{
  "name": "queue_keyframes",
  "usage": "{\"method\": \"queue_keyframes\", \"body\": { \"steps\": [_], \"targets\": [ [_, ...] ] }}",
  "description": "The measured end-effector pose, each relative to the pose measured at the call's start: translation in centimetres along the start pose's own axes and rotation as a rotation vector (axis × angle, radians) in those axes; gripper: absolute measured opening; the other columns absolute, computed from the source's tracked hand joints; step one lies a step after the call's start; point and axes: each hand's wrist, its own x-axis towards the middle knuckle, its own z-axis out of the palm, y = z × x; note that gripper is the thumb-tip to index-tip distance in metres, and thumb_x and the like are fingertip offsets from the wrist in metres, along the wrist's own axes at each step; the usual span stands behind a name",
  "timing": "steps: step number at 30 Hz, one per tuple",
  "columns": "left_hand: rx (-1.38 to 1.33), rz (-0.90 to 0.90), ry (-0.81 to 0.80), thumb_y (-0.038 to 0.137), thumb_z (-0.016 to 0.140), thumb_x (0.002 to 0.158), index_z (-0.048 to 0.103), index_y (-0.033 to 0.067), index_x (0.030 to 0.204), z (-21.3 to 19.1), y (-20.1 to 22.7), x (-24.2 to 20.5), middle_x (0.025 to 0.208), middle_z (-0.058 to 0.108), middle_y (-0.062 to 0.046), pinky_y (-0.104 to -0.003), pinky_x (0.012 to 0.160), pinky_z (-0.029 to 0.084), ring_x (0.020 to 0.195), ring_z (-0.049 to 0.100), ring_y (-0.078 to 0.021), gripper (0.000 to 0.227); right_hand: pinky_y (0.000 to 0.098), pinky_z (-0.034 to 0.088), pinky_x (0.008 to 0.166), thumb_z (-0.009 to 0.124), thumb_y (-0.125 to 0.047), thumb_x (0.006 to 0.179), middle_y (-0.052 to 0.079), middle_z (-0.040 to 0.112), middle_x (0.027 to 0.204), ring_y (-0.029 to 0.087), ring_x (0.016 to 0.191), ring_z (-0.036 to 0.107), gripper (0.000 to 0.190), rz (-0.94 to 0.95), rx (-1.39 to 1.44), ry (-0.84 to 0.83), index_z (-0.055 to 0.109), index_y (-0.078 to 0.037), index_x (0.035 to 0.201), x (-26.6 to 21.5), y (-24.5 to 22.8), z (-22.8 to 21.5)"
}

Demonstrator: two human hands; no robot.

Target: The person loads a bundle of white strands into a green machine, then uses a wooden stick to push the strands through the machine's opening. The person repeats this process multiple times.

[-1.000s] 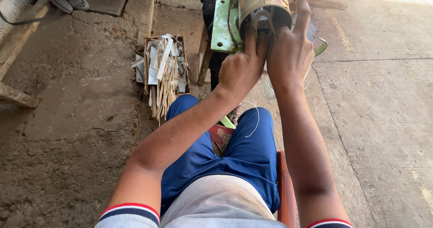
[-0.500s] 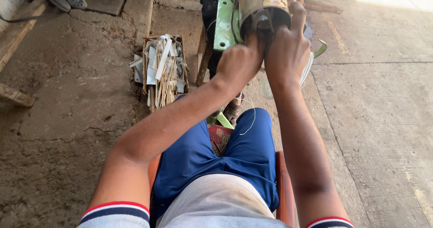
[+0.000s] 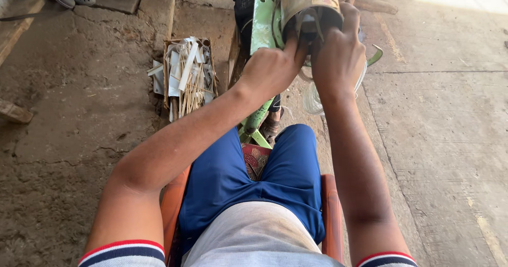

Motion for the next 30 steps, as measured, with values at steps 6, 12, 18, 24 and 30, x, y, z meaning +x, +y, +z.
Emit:
{"method": "queue_keyframes", "body": {
  "steps": [6, 12, 18, 24, 30],
  "targets": [
    [0.087, 0.062, -0.227, 0.013, 0.067, 0.087, 0.065, 0.0004, 0.104, 0.8, 0.7, 0.9, 0.089, 0.062, -0.006, -0.026, 0.047, 0.057, 0.058, 0.07, -0.0123, 0.022, 0.0504, 0.057, 0.083, 0.081, -0.02, 0.091, 0.019, 0.044, 0.155, 0.044, 0.086, 0.073, 0.028, 0.041, 0.003, -0.199, 0.072, 0.007, 0.091, 0.6, 1.0, -0.9],
    [0.013, 0.002, -0.156, 0.016, 0.067, 0.086, 0.065, 0.0041, 0.104, -0.2, 0.4, 1.0, 0.093, 0.063, -0.008, -0.027, 0.048, 0.057, 0.058, 0.07, -0.0128, 0.021, 0.0481, 0.059, 0.087, 0.08, -0.014, 0.086, 0.024, 0.042, 0.152, 0.045, 0.101, 0.072, 0.038, -0.082, 0.031, -0.08, 0.077, -0.004, 0.123, -0.6, 1.4, -1.9],
    [0.082, 0.014, -0.073, 0.019, 0.066, 0.083, 0.069, 0.0037, 0.104, -1.0, 0.7, 0.4, 0.095, 0.064, -0.008, -0.024, 0.043, 0.053, 0.047, 0.061, -0.0092, 0.027, 0.0502, 0.059, 0.078, 0.082, -0.022, 0.091, 0.026, 0.04, 0.155, 0.046, 0.089, 0.073, 0.028, 0.021, 0.02, -0.112, 0.077, 0.002, 0.105, 0.3, 1.5, -1.2],
    [0.16, 0.065, -0.124, 0.017, 0.07, 0.088, 0.07, 0.0024, 0.105, 0.7, 0.2, 0.6, 0.093, 0.063, -0.005, -0.02, 0.041, 0.05, 0.046, 0.057, -0.0036, 0.022, 0.0485, 0.059, 0.083, 0.082, -0.023, 0.098, 0.023, 0.043, 0.156, 0.042, 0.096, 0.075, 0.03, -0.026, 0.036, -0.062, 0.077, 0.007, 0.097, 0.2, 1.7, -0.4],
    [0.087, 0.02, -0.067, 0.023, 0.071, 0.085, 0.07, 0.0038, 0.096, 0.4, -0.7, 1.5, 0.089, 0.064, -0.006, -0.023, 0.039, 0.051, 0.043, 0.059, -0.0063, 0.022, 0.0479, 0.059, 0.079, 0.081, -0.018, 0.091, 0.024, 0.043, 0.154, 0.042, 0.084, 0.074, 0.026, 0.013, -0.017, -0.106, 0.076, 0.007, 0.091, 1.2, 1.7, 0.0]
  ]
}}
